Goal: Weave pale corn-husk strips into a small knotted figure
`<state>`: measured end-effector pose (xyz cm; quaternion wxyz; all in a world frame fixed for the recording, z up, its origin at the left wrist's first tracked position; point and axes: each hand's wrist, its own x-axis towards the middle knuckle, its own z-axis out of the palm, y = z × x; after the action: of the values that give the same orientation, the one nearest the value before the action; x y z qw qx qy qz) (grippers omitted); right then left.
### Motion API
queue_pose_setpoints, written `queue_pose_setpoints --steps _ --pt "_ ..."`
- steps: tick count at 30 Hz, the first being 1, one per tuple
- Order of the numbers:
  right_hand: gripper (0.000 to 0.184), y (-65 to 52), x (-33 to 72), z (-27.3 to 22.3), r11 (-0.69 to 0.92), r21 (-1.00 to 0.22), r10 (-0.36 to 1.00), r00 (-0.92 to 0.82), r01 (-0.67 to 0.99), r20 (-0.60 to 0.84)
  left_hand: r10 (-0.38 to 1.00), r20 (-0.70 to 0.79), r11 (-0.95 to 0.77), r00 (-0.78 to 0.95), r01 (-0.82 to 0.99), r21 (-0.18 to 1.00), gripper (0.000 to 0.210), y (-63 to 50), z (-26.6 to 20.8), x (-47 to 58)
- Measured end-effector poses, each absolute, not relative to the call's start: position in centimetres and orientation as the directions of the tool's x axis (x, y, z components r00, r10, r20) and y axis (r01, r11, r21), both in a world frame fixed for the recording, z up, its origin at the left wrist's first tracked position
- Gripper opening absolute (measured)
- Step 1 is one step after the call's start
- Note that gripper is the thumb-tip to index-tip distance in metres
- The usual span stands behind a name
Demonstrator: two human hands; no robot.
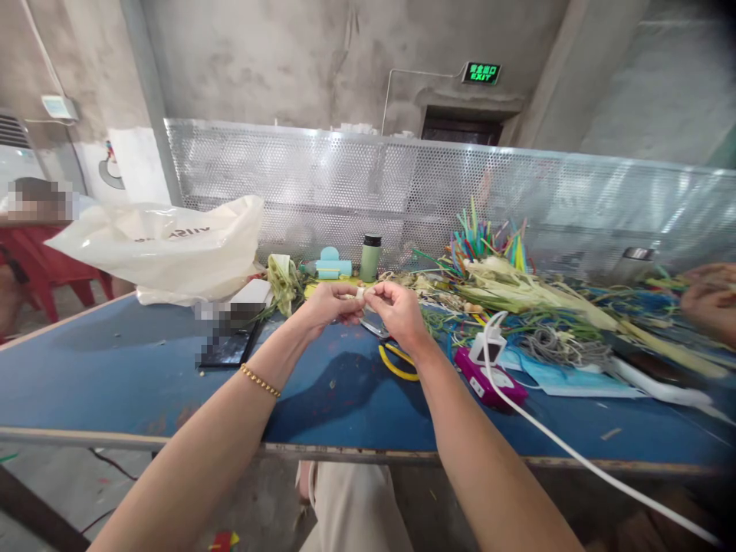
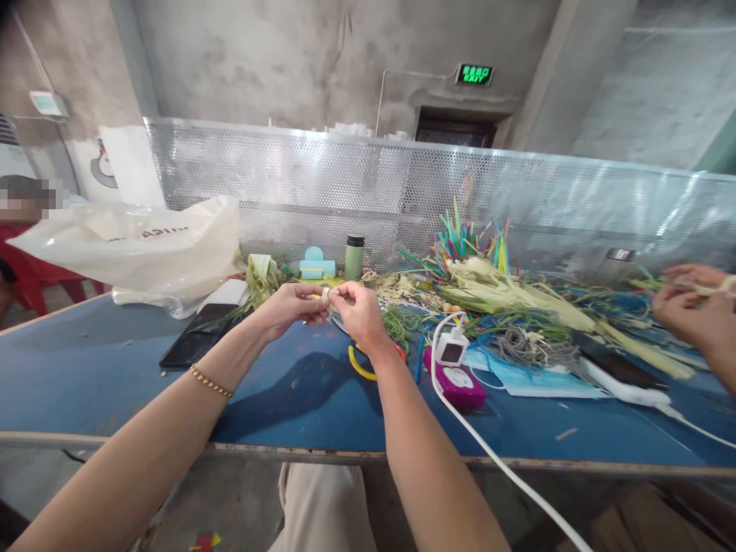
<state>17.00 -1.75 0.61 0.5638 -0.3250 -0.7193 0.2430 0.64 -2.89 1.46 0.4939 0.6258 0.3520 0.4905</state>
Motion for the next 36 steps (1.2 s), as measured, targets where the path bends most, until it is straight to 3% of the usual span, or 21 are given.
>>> queue_pose_setpoints --steps 6,12,16,22,29,36 --pt "0.023 -1.3 17.1 0.3 0.653 -0.729 0.757 -0.172 0.204 0.63 0.95 0.205 -0.181 0.235 -0.118 0.976 0.016 -3.2 1.6 1.2" --pt "0.027 -0.9 18.0 0.5 0.591 -0.718 0.8 -0.152 0.367 0.581 0.975 0.177 -0.164 0.133 -0.107 0.981 0.003 -2.4 1.6 0.7" --pt "0.023 -1.5 18.3 1.2 0.57 -0.794 0.822 -0.146 0.211 0.551 0.98 0.171 -0.161 0.103 -0.099 0.982 0.006 -1.9 1.6 0.1" --pt "0.026 -3.1 18.1 2.0 0.544 -0.839 0.795 -0.33 0.016 0.509 0.97 0.172 -0.156 0.169 -0.105 0.982 0.004 -2.1 1.6 0.0" --pt "0.023 -3.6 18.1 2.0 0.584 -0.806 0.74 -0.47 0.096 0.481 0.955 0.184 -0.153 0.234 -0.144 0.978 0.011 -1.9 1.5 -0.3" --pt "0.02 -3.1 18.0 1.5 0.587 -0.8 0.759 -0.427 0.12 0.492 0.954 0.164 -0.127 0.251 -0.159 0.979 0.005 -2.0 1.8 -0.4"
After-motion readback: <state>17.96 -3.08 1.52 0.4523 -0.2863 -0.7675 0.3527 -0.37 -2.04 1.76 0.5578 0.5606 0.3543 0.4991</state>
